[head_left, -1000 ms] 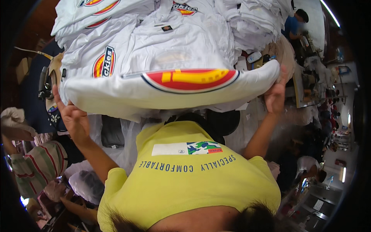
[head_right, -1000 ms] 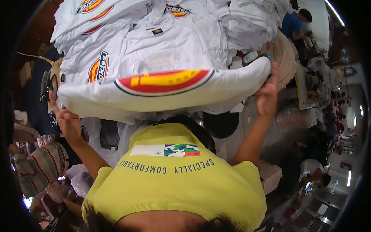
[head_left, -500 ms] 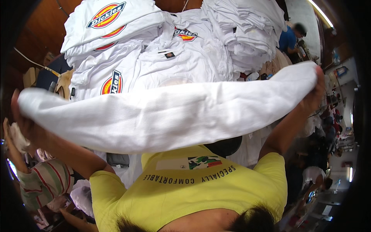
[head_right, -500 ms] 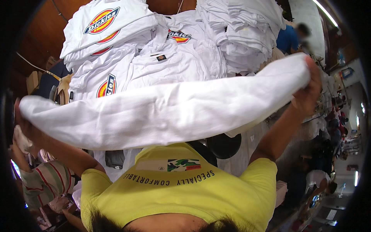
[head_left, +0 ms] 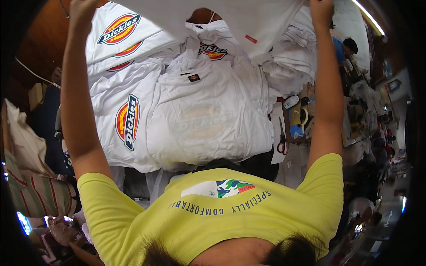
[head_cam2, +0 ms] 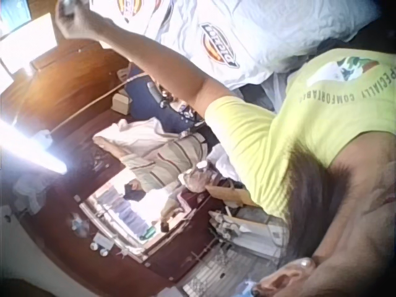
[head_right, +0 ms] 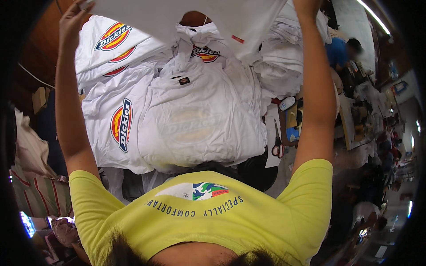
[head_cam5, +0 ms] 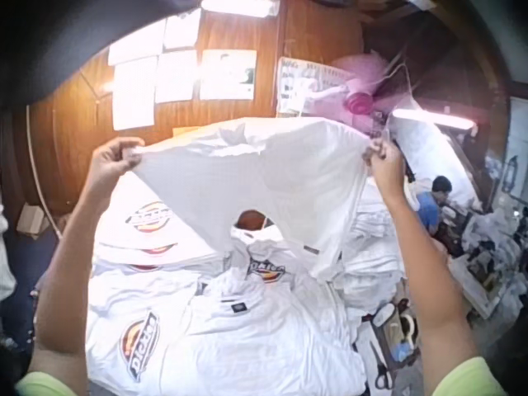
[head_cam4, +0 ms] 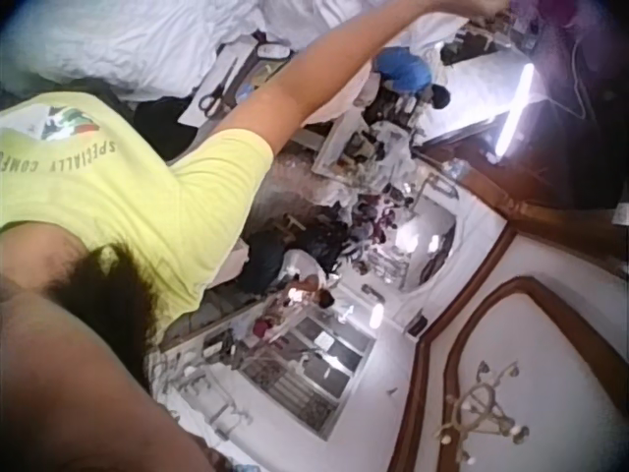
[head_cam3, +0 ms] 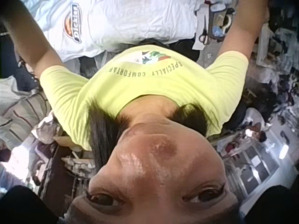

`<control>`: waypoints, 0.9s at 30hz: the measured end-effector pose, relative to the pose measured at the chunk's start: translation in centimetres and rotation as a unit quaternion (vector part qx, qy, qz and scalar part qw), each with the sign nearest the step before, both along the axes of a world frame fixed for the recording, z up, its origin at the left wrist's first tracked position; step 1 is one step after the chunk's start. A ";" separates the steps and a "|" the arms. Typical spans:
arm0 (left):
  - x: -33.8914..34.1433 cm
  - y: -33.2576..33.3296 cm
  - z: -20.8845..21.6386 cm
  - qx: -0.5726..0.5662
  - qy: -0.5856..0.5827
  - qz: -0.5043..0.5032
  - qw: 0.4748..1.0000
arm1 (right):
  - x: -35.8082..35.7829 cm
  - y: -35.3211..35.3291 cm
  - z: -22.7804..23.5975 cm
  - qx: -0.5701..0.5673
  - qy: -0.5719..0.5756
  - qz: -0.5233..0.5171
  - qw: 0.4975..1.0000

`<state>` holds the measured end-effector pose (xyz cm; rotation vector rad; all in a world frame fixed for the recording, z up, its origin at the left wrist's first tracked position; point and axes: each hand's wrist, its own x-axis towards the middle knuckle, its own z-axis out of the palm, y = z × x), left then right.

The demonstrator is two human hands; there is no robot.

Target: The person folds several white t-shirts, using shears to trim loose threads and smoothing the fabric by hand before stacking them on a table.

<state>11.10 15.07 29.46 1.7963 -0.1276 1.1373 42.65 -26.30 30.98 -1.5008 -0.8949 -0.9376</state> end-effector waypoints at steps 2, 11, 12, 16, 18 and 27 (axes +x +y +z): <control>2.2 2.2 -4.1 0.010 0.081 -0.006 0.997 | -1.1 1.3 -3.4 -0.078 -0.179 -0.154 0.969; 9.0 -7.1 -25.6 0.145 0.412 0.046 0.898 | -2.6 7.5 -26.2 -0.568 -0.057 -0.190 0.798; 9.3 -6.9 -28.0 0.167 0.375 0.046 0.911 | -2.3 8.5 -27.4 -0.570 -0.017 -0.194 0.798; 10.2 -8.1 -28.7 0.140 0.465 0.018 0.874 | -0.8 9.6 -27.3 -0.450 0.313 -0.067 0.834; 10.6 -7.3 -29.9 0.122 0.416 -0.029 0.901 | -1.1 11.0 -25.0 -0.279 0.514 0.087 0.806; 21.6 -4.4 -18.1 -0.312 0.126 -0.113 0.935 | 10.0 21.8 -9.1 0.003 0.018 -0.015 1.000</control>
